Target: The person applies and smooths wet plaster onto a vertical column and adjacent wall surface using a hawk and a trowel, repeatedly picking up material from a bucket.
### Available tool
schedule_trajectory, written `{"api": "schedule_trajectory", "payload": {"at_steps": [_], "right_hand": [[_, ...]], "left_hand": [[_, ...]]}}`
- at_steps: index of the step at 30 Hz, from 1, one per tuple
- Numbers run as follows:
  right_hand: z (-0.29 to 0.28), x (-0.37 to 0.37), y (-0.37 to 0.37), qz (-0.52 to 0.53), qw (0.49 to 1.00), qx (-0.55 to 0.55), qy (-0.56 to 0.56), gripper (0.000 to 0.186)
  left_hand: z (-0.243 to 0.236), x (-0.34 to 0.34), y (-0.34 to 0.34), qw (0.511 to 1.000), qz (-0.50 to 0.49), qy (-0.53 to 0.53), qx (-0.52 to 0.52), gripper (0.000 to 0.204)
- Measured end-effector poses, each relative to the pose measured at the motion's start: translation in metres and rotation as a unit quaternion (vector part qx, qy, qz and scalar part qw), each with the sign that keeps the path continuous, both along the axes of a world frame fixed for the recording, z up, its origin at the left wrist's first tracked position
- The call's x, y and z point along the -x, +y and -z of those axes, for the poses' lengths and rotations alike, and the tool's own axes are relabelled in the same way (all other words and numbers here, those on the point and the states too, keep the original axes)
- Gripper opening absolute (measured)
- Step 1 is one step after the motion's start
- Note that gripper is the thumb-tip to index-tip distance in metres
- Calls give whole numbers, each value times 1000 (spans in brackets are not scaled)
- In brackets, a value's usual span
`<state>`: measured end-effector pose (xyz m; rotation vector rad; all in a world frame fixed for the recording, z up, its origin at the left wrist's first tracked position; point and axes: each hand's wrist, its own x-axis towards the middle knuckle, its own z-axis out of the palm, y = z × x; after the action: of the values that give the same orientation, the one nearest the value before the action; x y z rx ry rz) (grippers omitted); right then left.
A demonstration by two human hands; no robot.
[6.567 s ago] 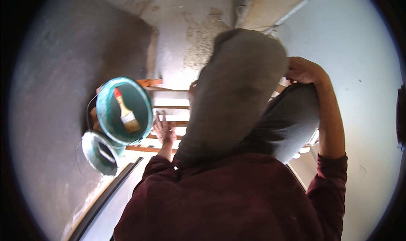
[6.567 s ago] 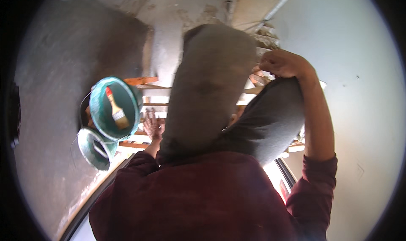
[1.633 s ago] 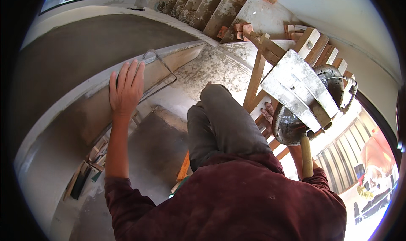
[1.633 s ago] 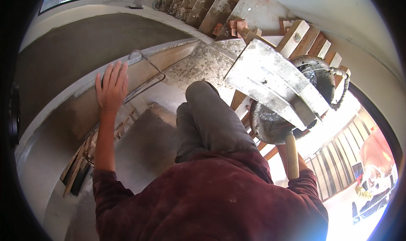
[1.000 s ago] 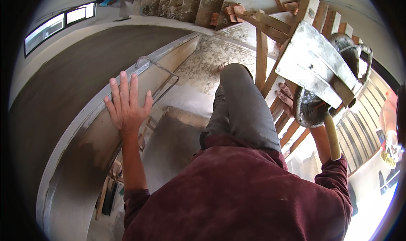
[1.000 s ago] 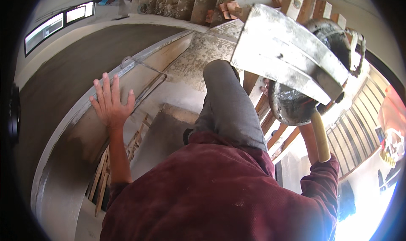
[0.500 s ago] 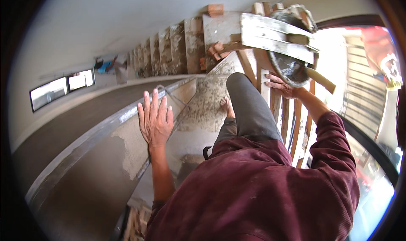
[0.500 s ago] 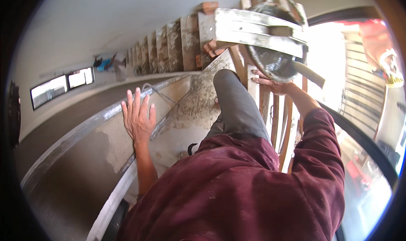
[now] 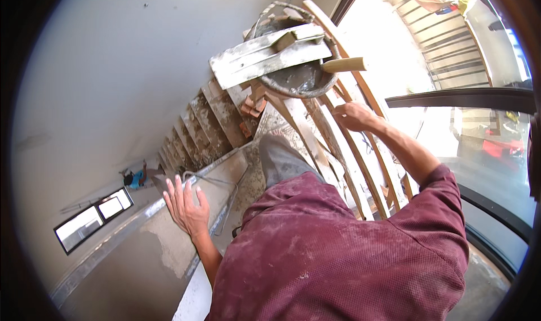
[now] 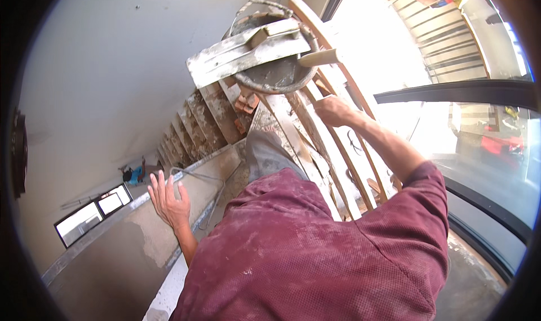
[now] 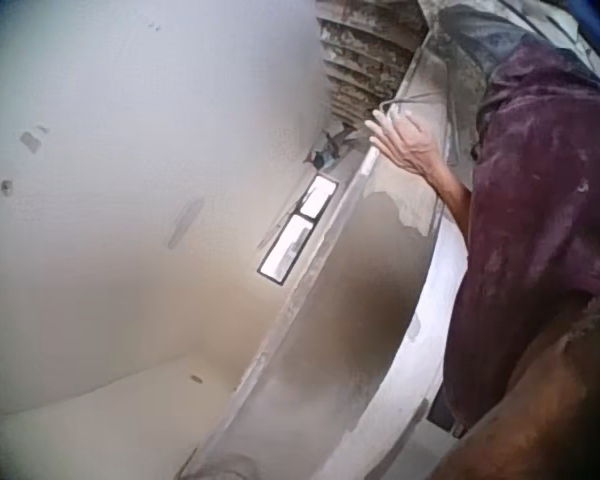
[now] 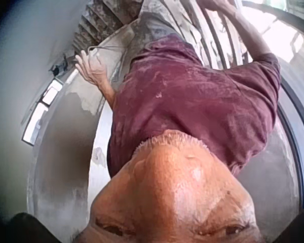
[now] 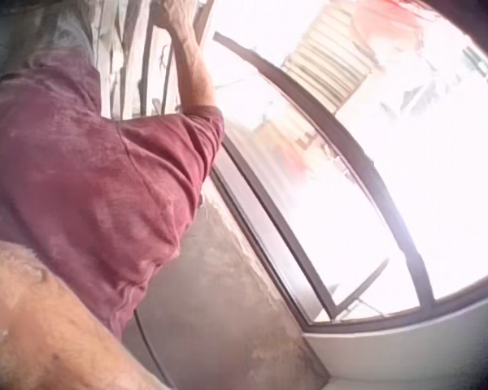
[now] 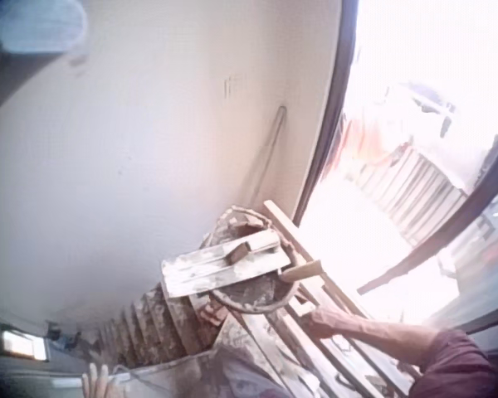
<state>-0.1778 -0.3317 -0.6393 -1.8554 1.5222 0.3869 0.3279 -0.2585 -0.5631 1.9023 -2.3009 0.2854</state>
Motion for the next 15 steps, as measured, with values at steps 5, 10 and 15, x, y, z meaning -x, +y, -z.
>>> {"api": "schedule_trajectory", "payload": {"at_steps": [5,10,15], "right_hand": [[-12,71,13,510,783,25,-355,42],[-14,60,-12,589,649,55,-478,46],[18,72,-84,516,691,81,-499,58]], "left_hand": [[1,8,-7,999,-17,27,42,24],[6,22,-37,978,-55,181,88,17],[30,97,-140,704,-48,642,-301,75]]}}
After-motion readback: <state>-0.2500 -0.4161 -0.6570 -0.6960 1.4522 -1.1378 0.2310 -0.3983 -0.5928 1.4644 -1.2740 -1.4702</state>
